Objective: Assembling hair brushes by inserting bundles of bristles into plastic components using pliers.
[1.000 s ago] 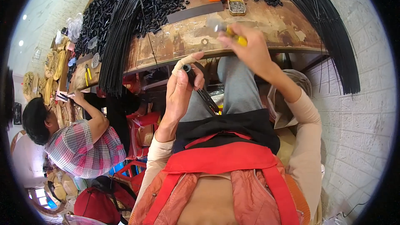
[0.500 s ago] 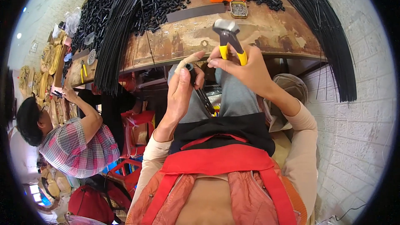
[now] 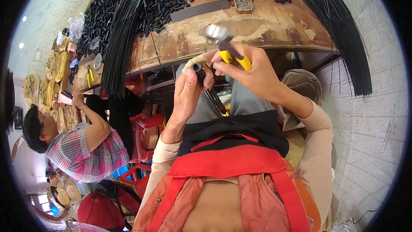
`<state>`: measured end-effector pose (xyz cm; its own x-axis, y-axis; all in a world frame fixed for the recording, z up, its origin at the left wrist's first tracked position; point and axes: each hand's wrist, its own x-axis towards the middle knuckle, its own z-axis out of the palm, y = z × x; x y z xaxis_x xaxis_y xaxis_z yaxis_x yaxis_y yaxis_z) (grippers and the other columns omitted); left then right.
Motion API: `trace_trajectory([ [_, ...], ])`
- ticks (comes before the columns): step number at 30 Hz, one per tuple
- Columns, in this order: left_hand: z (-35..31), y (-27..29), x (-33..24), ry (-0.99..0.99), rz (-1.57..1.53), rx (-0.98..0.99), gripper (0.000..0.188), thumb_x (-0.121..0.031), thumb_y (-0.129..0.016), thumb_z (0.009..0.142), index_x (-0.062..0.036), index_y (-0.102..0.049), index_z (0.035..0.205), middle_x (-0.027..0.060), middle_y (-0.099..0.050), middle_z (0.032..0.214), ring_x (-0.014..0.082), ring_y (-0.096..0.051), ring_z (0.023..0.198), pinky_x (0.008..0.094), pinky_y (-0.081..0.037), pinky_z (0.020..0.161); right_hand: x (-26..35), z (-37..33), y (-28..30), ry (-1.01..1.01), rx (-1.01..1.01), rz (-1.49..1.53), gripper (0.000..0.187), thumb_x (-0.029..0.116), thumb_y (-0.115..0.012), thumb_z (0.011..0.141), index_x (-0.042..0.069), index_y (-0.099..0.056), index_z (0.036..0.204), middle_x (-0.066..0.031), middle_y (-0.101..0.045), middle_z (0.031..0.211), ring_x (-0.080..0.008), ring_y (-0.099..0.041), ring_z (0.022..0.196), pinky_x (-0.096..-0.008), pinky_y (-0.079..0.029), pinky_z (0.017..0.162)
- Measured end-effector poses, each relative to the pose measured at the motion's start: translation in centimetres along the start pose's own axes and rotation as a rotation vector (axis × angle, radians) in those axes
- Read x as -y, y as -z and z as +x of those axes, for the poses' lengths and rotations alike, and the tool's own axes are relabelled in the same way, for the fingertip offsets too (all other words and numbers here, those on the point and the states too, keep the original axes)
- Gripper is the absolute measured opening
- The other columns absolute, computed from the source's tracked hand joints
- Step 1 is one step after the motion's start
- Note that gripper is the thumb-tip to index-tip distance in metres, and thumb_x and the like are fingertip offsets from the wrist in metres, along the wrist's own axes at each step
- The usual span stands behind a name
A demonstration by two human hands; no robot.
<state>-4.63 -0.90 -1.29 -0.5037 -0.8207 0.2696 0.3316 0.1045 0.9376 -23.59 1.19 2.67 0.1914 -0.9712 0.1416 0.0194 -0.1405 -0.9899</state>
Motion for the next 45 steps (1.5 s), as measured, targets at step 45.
trace_trajectory([
  [45,0.6,1.9,-0.2,-0.044,-0.155,-0.075,0.054,-0.044,-0.031,0.104,-0.0011,-0.046,0.133,-0.0016,-0.044,0.070,0.0070,-0.038,0.062,0.0225,-0.031,0.055,2.6,-1.5,1.1,-0.337,0.199,-0.329,0.018,0.017,-0.055,0.097,0.000,-0.053,0.101,-0.0022,-0.056,0.064,-0.0077,-0.050,0.049,-0.0242,-0.038,0.047],
])
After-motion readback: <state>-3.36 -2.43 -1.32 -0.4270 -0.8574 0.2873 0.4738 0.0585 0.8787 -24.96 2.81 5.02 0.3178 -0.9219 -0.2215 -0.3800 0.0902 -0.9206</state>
